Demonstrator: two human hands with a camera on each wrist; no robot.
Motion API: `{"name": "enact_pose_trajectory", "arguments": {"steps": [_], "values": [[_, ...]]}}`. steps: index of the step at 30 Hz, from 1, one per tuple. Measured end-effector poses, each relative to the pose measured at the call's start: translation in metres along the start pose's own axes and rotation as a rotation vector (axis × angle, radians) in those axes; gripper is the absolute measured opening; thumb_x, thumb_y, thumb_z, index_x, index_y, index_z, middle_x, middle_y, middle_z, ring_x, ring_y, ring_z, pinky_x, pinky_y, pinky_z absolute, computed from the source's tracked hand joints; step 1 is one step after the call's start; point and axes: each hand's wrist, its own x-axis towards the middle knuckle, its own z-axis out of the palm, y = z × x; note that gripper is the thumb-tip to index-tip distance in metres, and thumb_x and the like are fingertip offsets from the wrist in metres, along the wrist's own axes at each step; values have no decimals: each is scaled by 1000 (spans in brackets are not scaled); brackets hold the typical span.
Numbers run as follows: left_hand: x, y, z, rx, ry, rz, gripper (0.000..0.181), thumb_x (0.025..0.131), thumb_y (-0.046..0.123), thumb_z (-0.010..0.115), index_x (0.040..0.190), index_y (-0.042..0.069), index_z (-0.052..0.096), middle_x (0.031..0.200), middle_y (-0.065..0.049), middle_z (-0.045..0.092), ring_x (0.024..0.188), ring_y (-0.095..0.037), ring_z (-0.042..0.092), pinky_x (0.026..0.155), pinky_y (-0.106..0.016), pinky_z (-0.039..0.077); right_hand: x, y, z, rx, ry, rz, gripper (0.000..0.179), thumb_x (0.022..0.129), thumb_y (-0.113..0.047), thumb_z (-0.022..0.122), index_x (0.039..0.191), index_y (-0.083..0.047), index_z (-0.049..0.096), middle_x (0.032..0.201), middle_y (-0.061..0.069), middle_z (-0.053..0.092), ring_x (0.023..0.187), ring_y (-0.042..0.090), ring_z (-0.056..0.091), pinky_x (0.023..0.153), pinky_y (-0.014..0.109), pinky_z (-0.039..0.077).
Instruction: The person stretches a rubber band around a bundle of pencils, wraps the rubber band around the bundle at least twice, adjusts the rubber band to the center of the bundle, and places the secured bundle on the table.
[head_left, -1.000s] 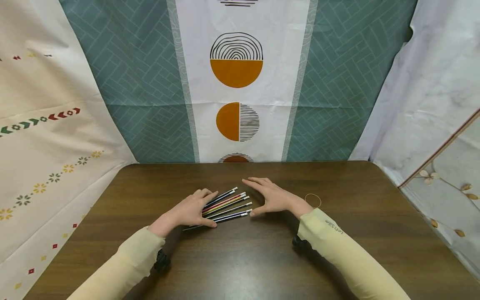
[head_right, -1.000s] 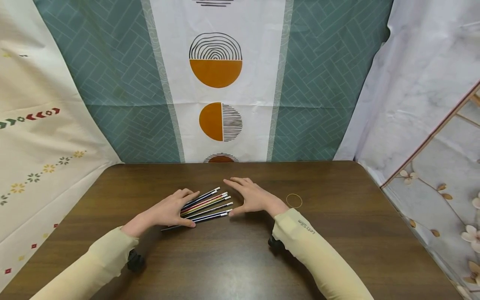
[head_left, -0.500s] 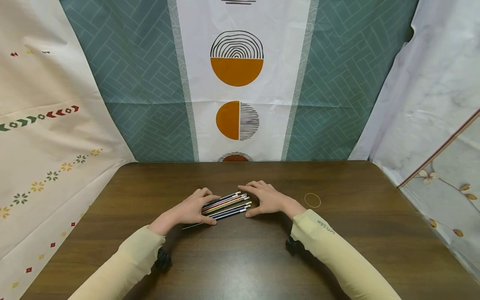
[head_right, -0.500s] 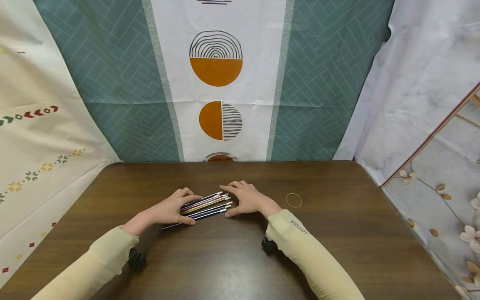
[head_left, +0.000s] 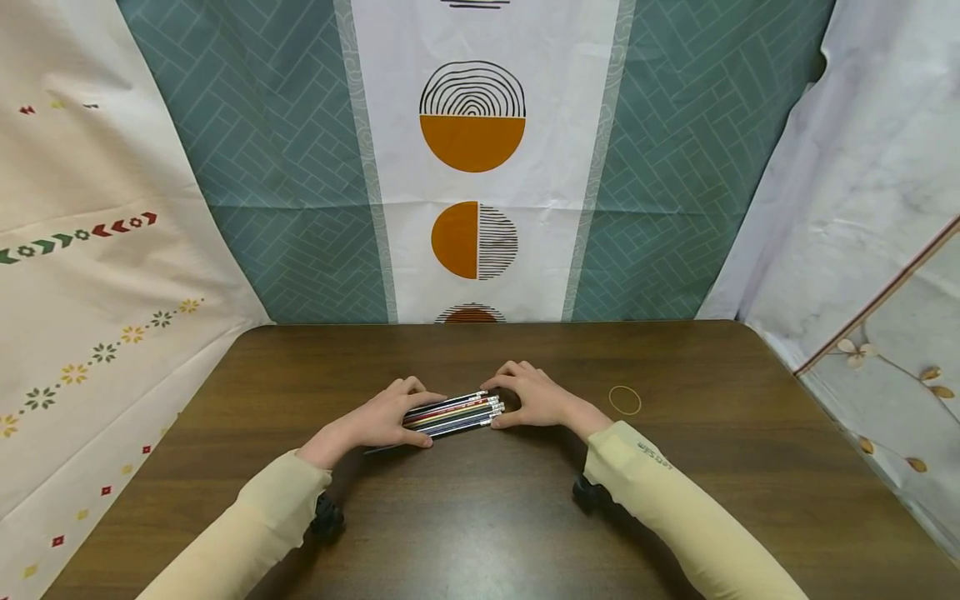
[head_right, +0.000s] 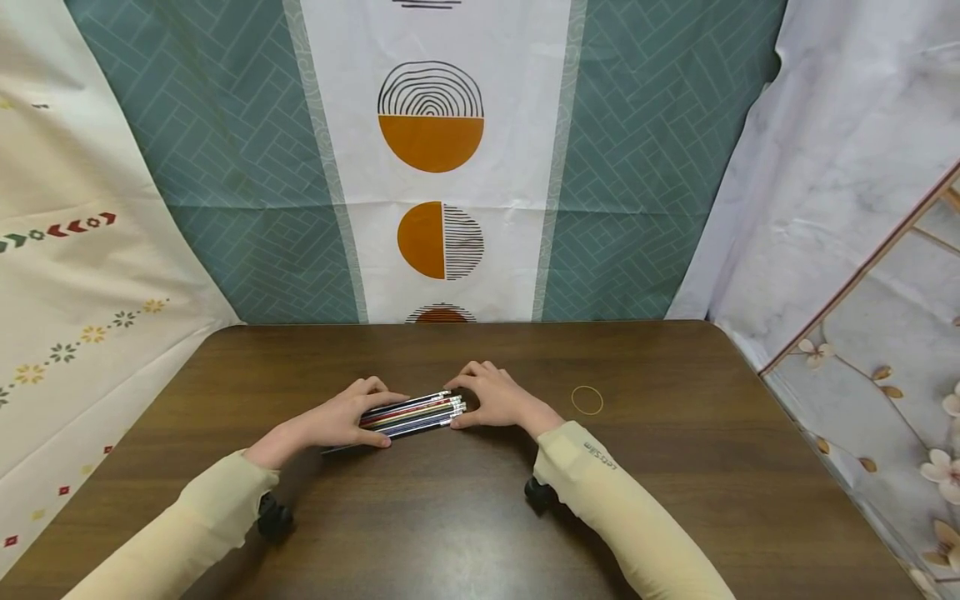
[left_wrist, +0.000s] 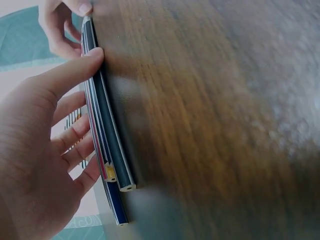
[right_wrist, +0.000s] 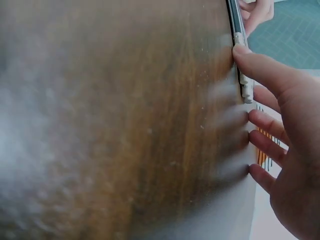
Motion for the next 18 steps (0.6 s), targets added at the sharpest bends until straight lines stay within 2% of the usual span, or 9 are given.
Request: {"name": "enact_pose_trajectory", "arguments": {"steps": [11, 18], "values": [[4, -1, -1, 16, 8, 11, 65, 83, 40, 78, 141, 22, 55, 123, -8, 52, 105, -21, 43, 82, -35, 33, -11, -14, 3, 34, 57, 94, 56, 83, -42, 78, 132, -22, 62, 128, 8, 55, 117, 27, 48, 96, 50, 40], [-2, -3, 3, 9, 41, -15, 66, 83, 44, 77, 143, 26, 53, 130, -5, 52, 111, -23, 42, 86, -43, 33, -17, -18, 7, 77, 80, 118, 56, 85, -39, 77, 136, -22, 60, 131, 10, 53, 120, 30, 45, 96, 52, 38]]}}
